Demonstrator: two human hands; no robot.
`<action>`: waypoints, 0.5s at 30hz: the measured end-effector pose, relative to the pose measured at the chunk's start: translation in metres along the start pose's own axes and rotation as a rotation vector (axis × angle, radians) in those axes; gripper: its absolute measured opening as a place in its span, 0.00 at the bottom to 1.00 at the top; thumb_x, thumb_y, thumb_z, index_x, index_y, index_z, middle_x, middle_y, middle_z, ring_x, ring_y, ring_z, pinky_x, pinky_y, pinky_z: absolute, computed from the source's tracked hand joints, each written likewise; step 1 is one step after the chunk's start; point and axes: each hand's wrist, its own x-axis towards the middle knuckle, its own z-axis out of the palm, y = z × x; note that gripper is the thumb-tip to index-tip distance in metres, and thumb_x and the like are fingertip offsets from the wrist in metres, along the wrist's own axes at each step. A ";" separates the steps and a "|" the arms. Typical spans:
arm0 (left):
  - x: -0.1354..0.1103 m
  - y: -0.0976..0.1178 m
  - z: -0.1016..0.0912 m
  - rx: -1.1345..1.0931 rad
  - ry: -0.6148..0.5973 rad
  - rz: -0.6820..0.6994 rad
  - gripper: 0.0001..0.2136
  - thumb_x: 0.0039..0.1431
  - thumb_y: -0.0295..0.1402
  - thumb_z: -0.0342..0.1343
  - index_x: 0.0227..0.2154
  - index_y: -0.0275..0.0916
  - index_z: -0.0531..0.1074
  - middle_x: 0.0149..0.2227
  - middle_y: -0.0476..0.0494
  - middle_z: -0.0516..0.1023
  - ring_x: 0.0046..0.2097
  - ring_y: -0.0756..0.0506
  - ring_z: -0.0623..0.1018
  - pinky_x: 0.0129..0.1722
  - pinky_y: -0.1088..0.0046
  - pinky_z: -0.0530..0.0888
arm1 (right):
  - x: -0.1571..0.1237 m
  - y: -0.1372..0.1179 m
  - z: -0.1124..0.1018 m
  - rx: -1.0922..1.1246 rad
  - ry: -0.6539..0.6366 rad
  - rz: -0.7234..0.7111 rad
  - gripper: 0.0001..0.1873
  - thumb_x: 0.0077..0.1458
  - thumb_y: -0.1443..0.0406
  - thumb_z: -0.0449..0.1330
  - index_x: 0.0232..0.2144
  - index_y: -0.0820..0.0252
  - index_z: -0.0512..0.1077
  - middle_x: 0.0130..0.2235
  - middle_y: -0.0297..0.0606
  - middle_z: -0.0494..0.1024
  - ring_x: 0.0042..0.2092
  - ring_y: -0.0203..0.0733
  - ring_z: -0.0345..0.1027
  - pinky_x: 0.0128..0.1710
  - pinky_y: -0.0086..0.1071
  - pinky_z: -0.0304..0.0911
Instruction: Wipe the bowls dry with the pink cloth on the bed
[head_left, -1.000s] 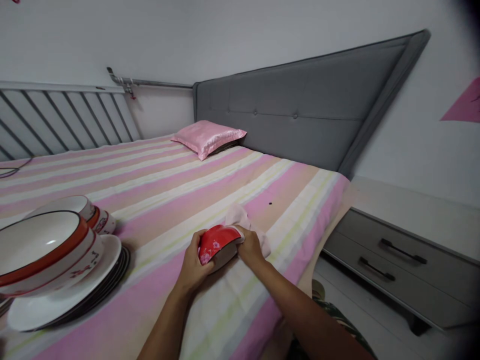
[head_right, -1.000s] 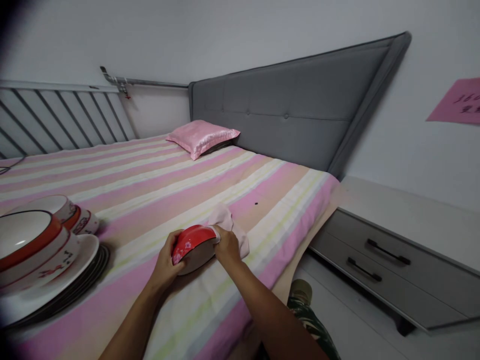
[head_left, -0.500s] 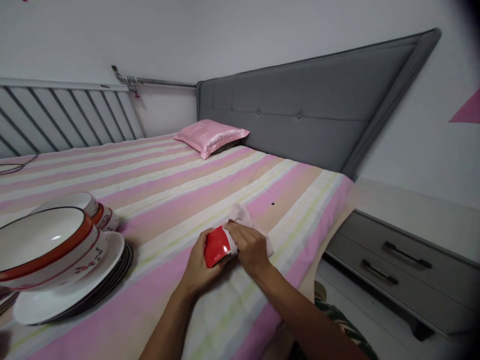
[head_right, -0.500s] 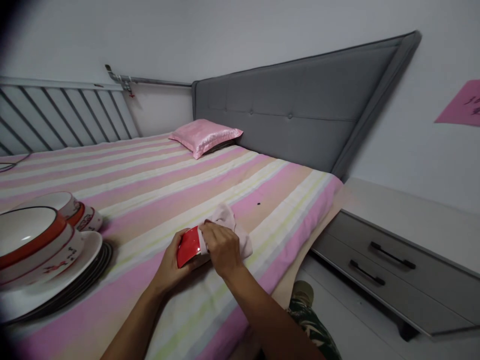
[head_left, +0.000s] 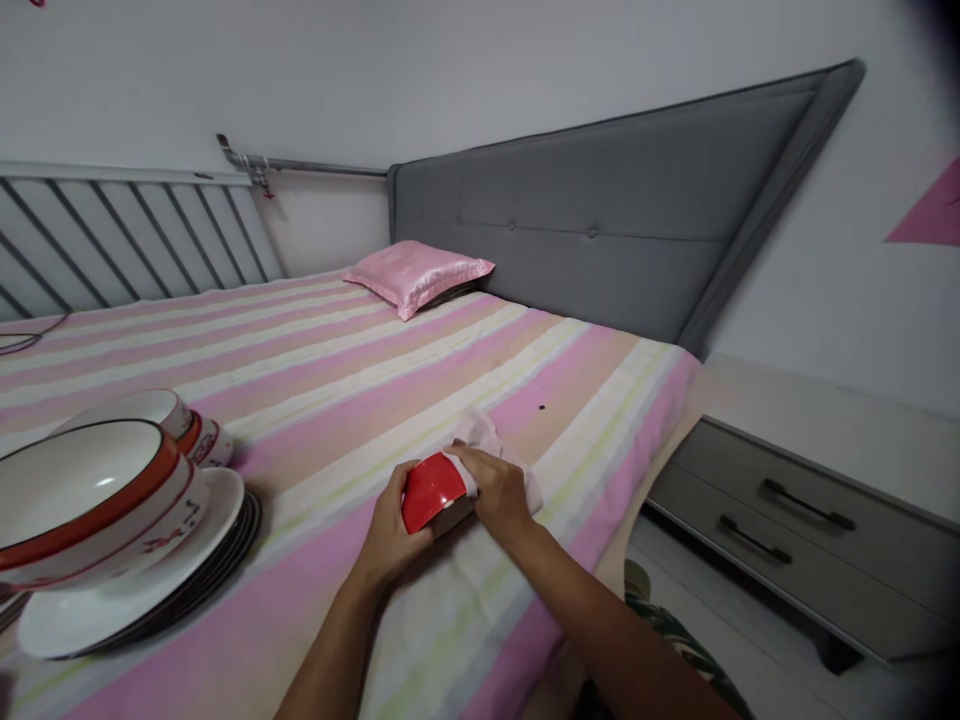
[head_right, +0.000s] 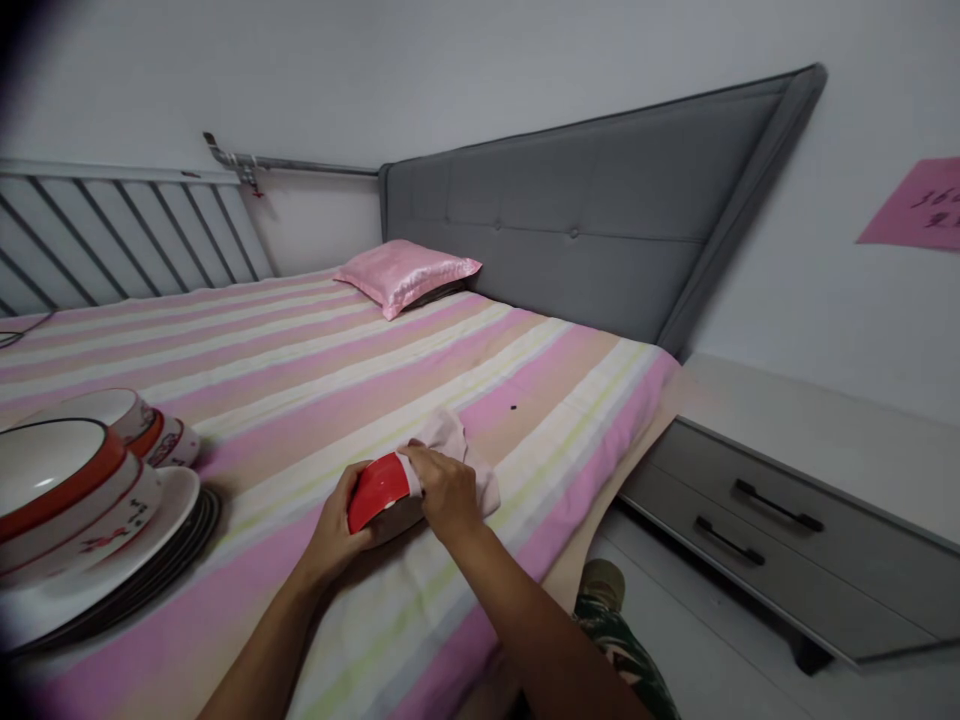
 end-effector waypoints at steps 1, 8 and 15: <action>0.000 -0.001 0.000 -0.007 0.004 -0.002 0.25 0.39 0.33 0.56 0.45 0.39 0.63 0.42 0.43 0.74 0.44 0.39 0.73 0.45 0.63 0.70 | 0.000 0.002 0.001 0.005 -0.017 0.030 0.27 0.50 0.77 0.52 0.52 0.56 0.71 0.50 0.36 0.77 0.52 0.38 0.71 0.49 0.27 0.66; 0.002 -0.007 -0.002 -0.026 0.014 0.005 0.25 0.40 0.33 0.55 0.45 0.40 0.63 0.44 0.42 0.74 0.47 0.37 0.73 0.48 0.61 0.69 | -0.001 0.009 0.006 0.032 -0.072 0.234 0.29 0.48 0.75 0.52 0.50 0.47 0.73 0.46 0.31 0.80 0.48 0.41 0.74 0.45 0.28 0.66; 0.004 -0.010 -0.002 -0.036 0.062 -0.013 0.23 0.40 0.34 0.56 0.44 0.39 0.65 0.44 0.42 0.74 0.48 0.37 0.73 0.49 0.60 0.68 | -0.001 0.011 0.010 -0.043 -0.115 0.373 0.25 0.47 0.75 0.53 0.44 0.50 0.76 0.35 0.34 0.82 0.39 0.43 0.75 0.35 0.25 0.64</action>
